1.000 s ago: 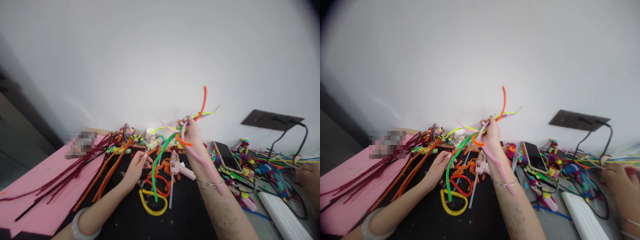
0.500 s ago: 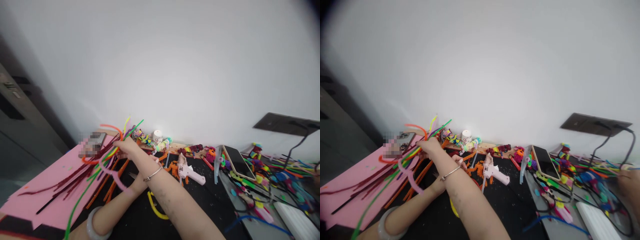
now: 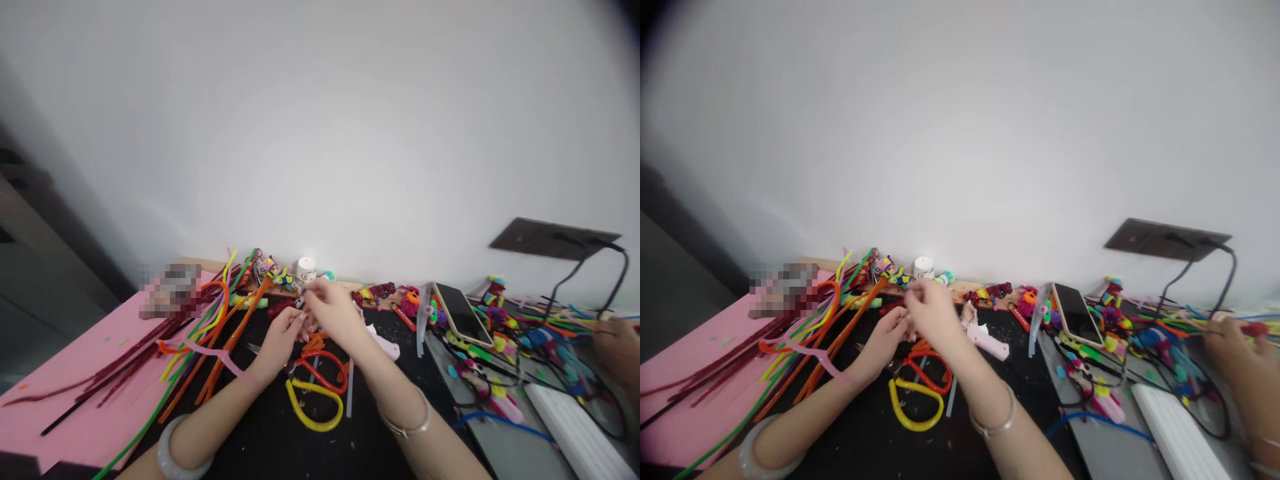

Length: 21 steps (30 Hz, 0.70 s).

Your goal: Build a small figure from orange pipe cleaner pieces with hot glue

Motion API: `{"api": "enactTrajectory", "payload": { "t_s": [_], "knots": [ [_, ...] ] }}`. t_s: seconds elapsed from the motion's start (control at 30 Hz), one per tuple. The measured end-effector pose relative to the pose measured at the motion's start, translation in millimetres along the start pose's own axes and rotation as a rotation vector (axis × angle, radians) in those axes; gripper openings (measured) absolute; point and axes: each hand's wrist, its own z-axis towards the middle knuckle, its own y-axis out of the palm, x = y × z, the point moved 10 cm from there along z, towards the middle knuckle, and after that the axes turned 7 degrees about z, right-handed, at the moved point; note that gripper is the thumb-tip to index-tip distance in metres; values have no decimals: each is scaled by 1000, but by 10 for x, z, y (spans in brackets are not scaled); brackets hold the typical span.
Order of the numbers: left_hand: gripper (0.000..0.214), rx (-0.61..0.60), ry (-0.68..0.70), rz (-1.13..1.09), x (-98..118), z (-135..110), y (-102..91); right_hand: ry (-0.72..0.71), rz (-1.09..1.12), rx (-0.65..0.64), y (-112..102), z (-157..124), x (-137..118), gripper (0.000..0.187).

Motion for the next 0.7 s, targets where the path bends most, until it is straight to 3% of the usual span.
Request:
{"api": "enactTrajectory", "payload": {
  "t_s": [0.1,0.2,0.3,0.37,0.53,0.7],
  "knots": [
    [23,7,38,48,79,-24,-11,-26,-323,243,-729,-293,315,19],
    [25,12,51,85,136,-46,-6,69,-551,260,-1034,-512,810,32],
    [26,14,47,103,163,-62,4,177,-594,197,-1080,-657,1210,43],
    [26,16,45,105,170,-63,7,208,-590,183,-1067,-722,1318,52],
    [26,29,55,105,178,-46,-10,220,-608,160,-990,-796,1335,55],
    [27,21,47,66,211,-77,7,157,-563,233,-994,-816,1308,49]
  ]
}}
